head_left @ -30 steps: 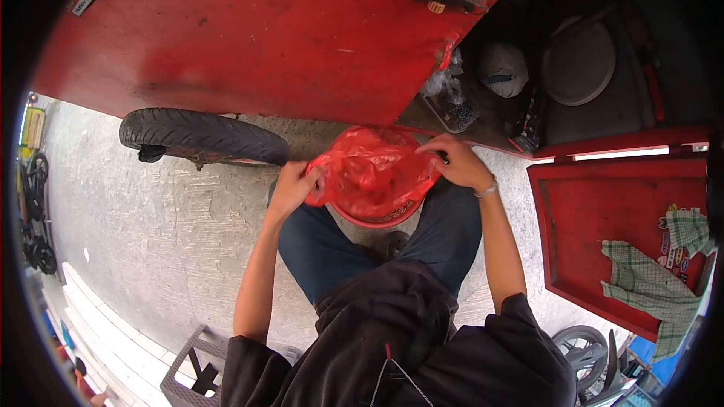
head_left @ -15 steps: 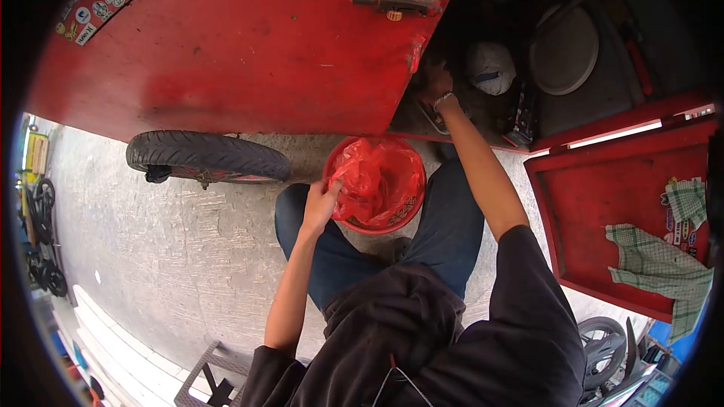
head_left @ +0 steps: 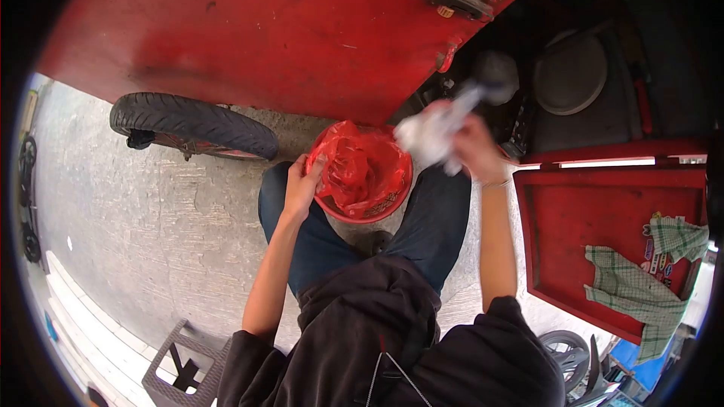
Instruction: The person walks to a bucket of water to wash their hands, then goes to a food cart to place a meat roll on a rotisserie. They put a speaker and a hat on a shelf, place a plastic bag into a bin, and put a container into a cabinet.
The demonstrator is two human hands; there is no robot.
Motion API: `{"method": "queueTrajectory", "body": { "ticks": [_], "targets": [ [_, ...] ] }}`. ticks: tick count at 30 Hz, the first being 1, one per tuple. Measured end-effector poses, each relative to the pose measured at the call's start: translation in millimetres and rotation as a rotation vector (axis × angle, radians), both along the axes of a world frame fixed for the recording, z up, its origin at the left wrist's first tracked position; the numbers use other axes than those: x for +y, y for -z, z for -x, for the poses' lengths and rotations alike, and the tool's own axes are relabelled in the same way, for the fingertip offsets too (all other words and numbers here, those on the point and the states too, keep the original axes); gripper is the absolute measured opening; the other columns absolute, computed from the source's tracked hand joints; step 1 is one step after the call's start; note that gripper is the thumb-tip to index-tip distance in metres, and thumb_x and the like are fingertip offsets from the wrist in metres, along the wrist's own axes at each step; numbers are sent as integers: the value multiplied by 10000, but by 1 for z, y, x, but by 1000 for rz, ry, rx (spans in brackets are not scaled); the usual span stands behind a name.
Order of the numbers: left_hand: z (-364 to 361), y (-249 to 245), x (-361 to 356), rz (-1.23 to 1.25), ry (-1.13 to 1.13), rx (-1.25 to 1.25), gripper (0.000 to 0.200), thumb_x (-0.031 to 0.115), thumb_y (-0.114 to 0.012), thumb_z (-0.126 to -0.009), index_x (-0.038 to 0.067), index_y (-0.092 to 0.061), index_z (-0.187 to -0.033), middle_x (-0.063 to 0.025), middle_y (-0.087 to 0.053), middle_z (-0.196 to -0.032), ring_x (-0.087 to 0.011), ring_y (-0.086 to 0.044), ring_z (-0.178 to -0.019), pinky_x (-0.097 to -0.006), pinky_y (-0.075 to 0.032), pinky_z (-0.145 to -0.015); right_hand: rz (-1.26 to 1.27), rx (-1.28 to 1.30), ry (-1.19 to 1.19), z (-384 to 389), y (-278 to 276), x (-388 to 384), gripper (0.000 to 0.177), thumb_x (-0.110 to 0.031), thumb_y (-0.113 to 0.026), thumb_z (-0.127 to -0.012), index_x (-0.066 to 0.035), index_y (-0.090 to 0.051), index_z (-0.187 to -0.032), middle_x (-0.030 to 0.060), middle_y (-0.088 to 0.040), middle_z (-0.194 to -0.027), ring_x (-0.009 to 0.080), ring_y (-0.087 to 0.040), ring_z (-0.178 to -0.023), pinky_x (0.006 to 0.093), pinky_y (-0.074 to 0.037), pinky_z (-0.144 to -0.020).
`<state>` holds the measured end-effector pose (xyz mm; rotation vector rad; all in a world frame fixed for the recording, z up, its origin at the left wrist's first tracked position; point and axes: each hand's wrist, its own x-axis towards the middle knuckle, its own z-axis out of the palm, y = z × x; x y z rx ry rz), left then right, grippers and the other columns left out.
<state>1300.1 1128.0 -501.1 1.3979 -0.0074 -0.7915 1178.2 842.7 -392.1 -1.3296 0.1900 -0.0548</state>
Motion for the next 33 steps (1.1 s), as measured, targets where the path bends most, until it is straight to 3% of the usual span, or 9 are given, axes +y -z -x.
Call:
{"method": "queueTrajectory", "body": {
  "ticks": [3, 7, 11, 14, 18, 22, 27, 30, 33],
  "targets": [
    [-4, -2, -3, -13, -42, -8, 222, 238, -579, -911, 19, -545, -900, 24, -472, -604, -53, -402, -494, -225, -347, -474, 192, 279, -203, -11, 56, 78, 585, -282, -696, -772, -3, -468, -1234, 99, -576, -1131, 178, -558, -1042, 324, -418, -941],
    [-11, 9, 0, -66, -57, -27, 210, 208, -563, -911, 1, -550, -937, 10, -492, -625, -57, -419, -503, -225, -355, -474, 1007, 145, -35, -11, 98, 100, 541, -219, -712, -766, 5, -500, -1210, 216, -519, -1222, 212, -542, -1109, 302, -468, -870],
    [-5, 5, 2, -72, -91, -2, 199, 193, -557, -909, -3, -546, -938, 3, -503, -628, -61, -430, -504, -230, -357, -462, 583, 165, 349, -33, 23, 1, 206, -104, -657, -772, -30, -652, -964, 105, -675, -919, 252, -659, -861, 309, -523, -738],
    [-2, 2, -1, -57, -66, 17, 168, 208, -547, -923, 41, -526, -919, 46, -418, -603, -44, -362, -492, -220, -337, -461, 1838, 376, 159, -72, 57, -101, 234, -86, -593, -758, -111, -670, -978, 124, -674, -802, 278, -666, -756, 377, -532, -674],
    [-1, 0, -1, -105, -71, 1, 208, 229, -565, -899, 29, -539, -948, 5, -497, -693, -68, -449, -574, -229, -390, -493, 2079, -112, 37, -87, 117, -158, 221, -146, -600, -753, -116, -678, -958, 157, -663, -792, 284, -662, -754, 413, -525, -680],
    [-2, 7, 2, -121, -105, -10, 250, 256, -575, -885, 22, -547, -968, -42, -574, -792, -102, -535, -670, -251, -453, -539, 1272, 49, 223, -64, 28, -98, 229, -168, -697, -749, -98, -665, -965, 107, -670, -791, 234, -651, -686, 323, -509, -638],
    [-6, 12, -3, -119, -126, 14, 242, 244, -568, -887, 19, -541, -972, -52, -584, -794, -106, -544, -674, -261, -455, -528, 535, 272, -188, -26, -6, 13, 331, -4, -675, -781, -47, -590, -1099, 33, -623, -954, 55, -549, -760, 235, -470, -706],
    [-5, 15, -3, -119, -154, 20, 250, 245, -566, -885, 12, -540, -972, -58, -589, -808, -107, -551, -684, -255, -457, -520, 426, 283, -160, -24, 25, -17, 344, -52, -681, -783, -54, -588, -1115, 64, -635, -973, 63, -573, -797, 244, -473, -716],
    [-6, 18, 2, -165, -167, 31, 258, 255, -556, -888, 12, -544, -976, -59, -589, -814, -108, -554, -686, -251, -459, -520, 1211, 360, 183, -57, 41, -54, 351, -123, -661, -785, -58, -584, -1122, 135, -636, -1054, 202, -623, -927, 285, -473, -775]
  ]
}}
